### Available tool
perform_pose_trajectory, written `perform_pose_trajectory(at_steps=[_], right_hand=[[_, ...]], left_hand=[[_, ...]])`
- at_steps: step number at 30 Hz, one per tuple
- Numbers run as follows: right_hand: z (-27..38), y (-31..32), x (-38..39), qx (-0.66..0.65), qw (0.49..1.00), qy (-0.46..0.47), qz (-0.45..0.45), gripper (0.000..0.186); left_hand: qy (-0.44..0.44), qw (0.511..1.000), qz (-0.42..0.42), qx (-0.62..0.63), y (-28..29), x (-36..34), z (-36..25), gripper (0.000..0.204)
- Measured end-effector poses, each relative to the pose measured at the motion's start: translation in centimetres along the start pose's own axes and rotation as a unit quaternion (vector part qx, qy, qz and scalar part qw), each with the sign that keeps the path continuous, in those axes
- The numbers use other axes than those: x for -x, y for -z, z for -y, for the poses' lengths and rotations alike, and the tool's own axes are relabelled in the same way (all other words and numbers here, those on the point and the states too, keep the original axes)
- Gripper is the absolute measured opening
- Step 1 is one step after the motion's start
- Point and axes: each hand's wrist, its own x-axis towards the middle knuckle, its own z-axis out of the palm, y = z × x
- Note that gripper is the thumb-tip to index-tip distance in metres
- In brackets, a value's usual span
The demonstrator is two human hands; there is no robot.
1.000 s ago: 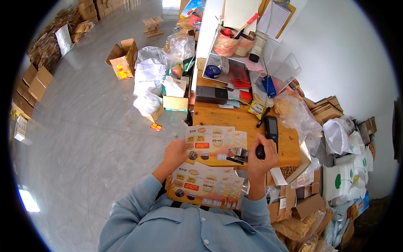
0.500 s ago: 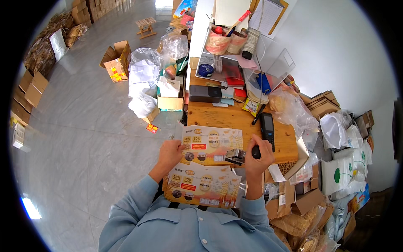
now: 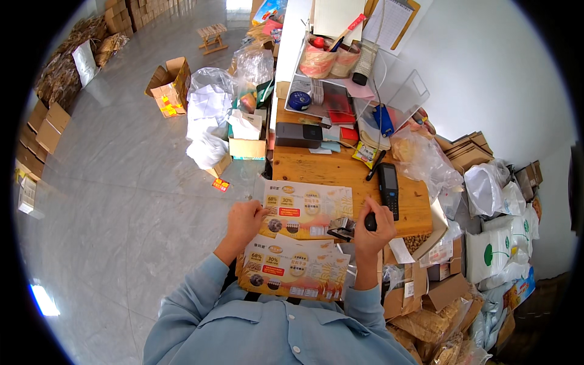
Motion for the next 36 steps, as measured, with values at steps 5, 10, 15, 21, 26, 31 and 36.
perform_pose_trajectory(at_steps=[5,10,15,21,26,31,36], right_hand=[[0.0,-0.2,0.5,-0.001,1.000,-0.012,-0.003,0.024],[0.0,-0.3,0.8,0.001,1.000,-0.019,-0.007,0.024],[0.1,-0.5,1.0,0.003,1.000,-0.025,-0.015,0.024],[0.1,-0.4,1.1,0.000,0.999,-0.026,-0.019,0.024],[0.3,-0.1,1.0,0.011,1.000,-0.026,-0.014,0.025],[1.2,0.5,0.6,0.010,1.000,-0.003,-0.003,0.021],[1.6,0.6,0.3,0.012,1.000,0.003,-0.006,0.021]], left_hand=[[-0.013,1.000,0.005,-0.013,-0.5,0.2,-0.2,0.015],[-0.017,0.999,0.026,-0.028,-0.2,0.1,-0.8,0.014],[-0.009,0.996,0.056,-0.066,-0.2,0.1,-1.0,0.017],[0.026,0.992,0.085,-0.085,1.9,-0.3,-2.6,0.018],[-0.030,0.964,0.166,0.207,6.6,0.1,-8.7,0.019],[-0.278,0.688,0.325,0.586,15.1,2.7,-17.1,0.023],[-0.308,0.599,0.323,0.665,14.9,6.9,-19.7,0.024]])
